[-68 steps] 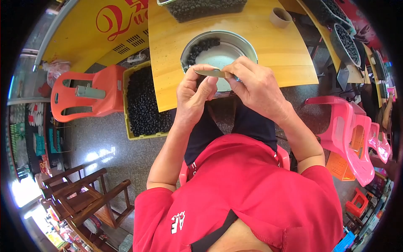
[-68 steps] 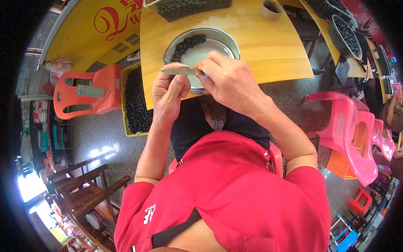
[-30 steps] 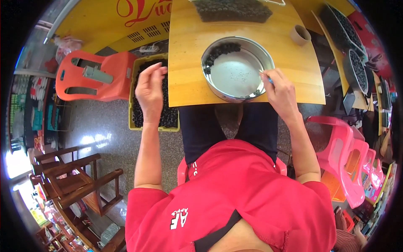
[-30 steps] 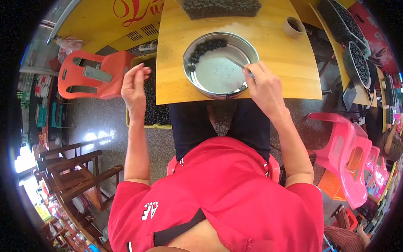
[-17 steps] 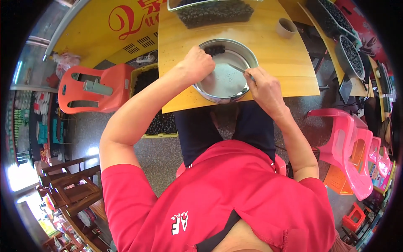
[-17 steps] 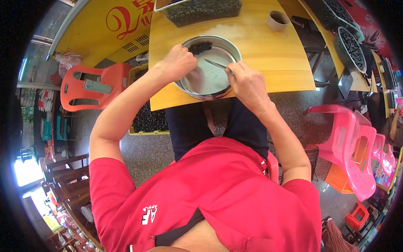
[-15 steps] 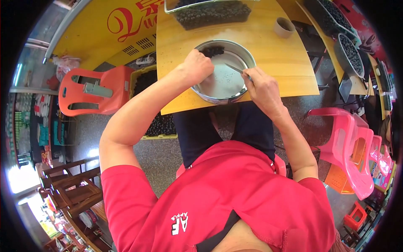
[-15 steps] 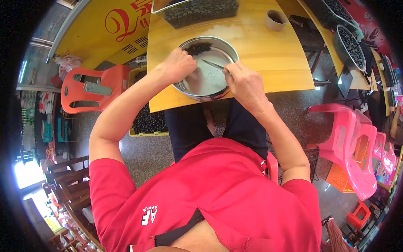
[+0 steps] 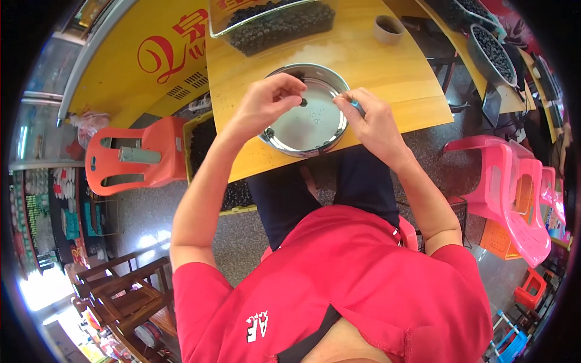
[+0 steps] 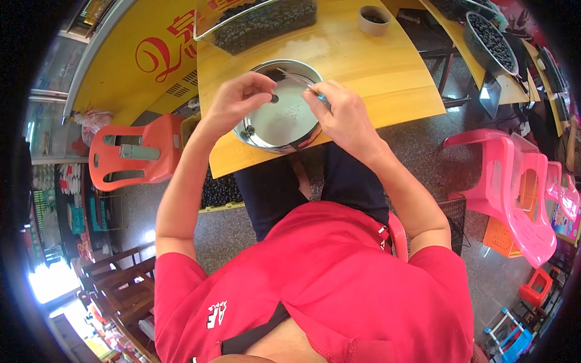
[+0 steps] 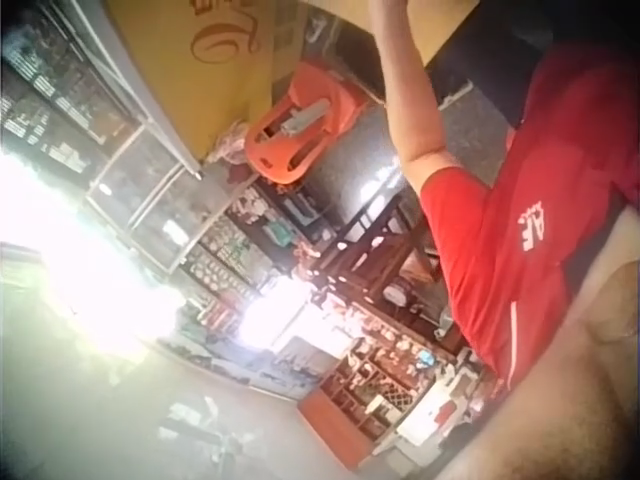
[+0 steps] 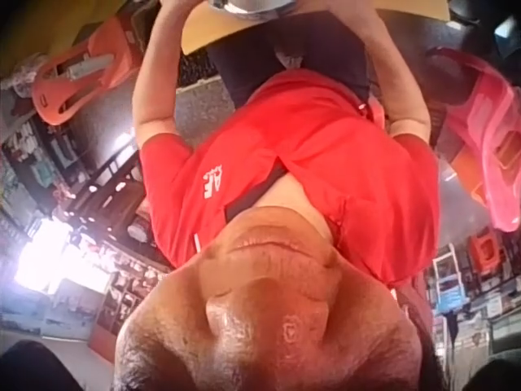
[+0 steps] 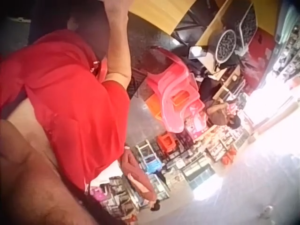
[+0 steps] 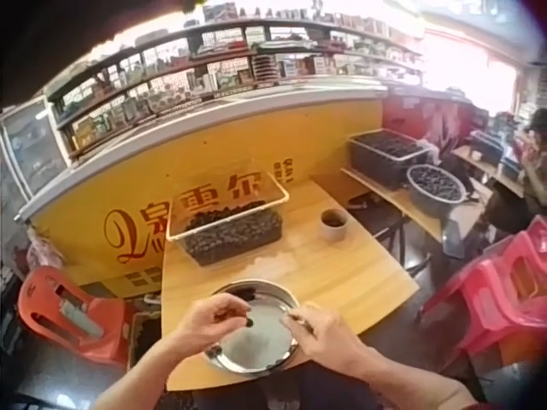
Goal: Cutting small black nuts with a knife and placing them in a metal bowl.
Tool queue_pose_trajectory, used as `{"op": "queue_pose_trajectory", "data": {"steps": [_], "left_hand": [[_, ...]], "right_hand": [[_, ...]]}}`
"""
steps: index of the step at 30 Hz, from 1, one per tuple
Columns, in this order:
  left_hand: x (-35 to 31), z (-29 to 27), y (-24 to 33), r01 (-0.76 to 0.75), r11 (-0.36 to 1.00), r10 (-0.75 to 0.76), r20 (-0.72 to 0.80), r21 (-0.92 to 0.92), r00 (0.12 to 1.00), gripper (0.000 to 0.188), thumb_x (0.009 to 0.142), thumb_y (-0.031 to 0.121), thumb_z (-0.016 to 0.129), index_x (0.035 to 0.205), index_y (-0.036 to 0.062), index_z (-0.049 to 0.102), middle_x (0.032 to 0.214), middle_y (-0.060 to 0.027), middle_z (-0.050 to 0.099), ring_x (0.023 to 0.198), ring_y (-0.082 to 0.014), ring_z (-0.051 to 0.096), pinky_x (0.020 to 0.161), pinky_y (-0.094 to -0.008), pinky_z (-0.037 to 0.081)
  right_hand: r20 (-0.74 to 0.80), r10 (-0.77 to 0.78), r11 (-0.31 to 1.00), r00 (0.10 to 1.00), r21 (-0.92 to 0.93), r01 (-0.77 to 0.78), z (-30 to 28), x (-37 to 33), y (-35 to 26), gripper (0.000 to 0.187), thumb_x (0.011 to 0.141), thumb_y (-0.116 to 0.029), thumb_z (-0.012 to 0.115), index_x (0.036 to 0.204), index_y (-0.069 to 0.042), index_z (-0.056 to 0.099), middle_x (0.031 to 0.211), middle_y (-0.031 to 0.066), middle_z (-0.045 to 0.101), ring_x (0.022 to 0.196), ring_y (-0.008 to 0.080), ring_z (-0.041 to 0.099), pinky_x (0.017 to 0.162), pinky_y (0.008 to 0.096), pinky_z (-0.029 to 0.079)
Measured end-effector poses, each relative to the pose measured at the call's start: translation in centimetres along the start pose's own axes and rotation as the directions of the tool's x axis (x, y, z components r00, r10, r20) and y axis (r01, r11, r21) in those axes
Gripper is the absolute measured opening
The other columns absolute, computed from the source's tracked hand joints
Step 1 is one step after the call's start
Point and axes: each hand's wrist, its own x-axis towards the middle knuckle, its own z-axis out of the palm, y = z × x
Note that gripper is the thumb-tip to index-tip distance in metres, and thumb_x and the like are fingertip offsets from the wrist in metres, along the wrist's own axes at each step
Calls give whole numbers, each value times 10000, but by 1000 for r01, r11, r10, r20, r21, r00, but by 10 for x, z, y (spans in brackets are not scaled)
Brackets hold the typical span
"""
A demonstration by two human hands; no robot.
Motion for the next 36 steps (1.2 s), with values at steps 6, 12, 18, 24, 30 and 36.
{"op": "queue_pose_trajectory", "data": {"steps": [6,12,18,24,30,36], "left_hand": [[-20,37,1,-179,861,57,-261,-475,964,230,852,47,691,1061,-2,608,1001,-72,655,893,-113,613,745,-246,480],[-30,64,2,-349,842,144,-451,-412,881,197,863,-16,657,1052,7,609,1034,-36,619,929,-101,585,808,-242,469],[-38,68,1,-332,827,108,-451,-454,886,179,880,11,650,1054,-2,612,1024,-40,616,931,-114,597,806,-246,471],[-43,69,6,-220,864,22,-404,-452,915,223,891,59,654,1095,-28,627,966,-64,659,861,-119,617,765,-246,484],[-48,66,11,-142,922,-6,-380,-361,925,240,898,82,651,1108,-35,646,957,-70,663,794,-111,617,704,-234,481],[-49,67,1,-125,879,-74,-389,-460,918,224,897,117,664,1075,-16,644,914,-60,657,763,-102,606,689,-226,467]], "right_hand": [[337,321,607,885,644,-466,-5,10,-27,262,944,-270,611,964,-13,659,805,6,621,596,43,457,505,217,367],[421,349,386,837,749,-538,1,11,-34,249,918,-279,650,985,-39,645,804,2,636,526,5,378,446,187,289],[475,292,377,830,740,-556,0,16,-33,232,893,-246,680,985,-38,635,816,17,648,532,9,381,461,178,285],[470,272,406,840,736,-542,0,18,-36,216,886,-238,689,947,-38,637,708,-30,568,537,12,375,471,180,274],[374,275,558,886,688,-464,1,17,-41,212,901,-251,674,940,-45,637,668,-59,515,538,4,367,472,180,260],[-15,-71,973,997,217,73,5,10,-32,191,908,-179,636,967,1,613,765,85,614,661,164,577,554,289,423]]}}
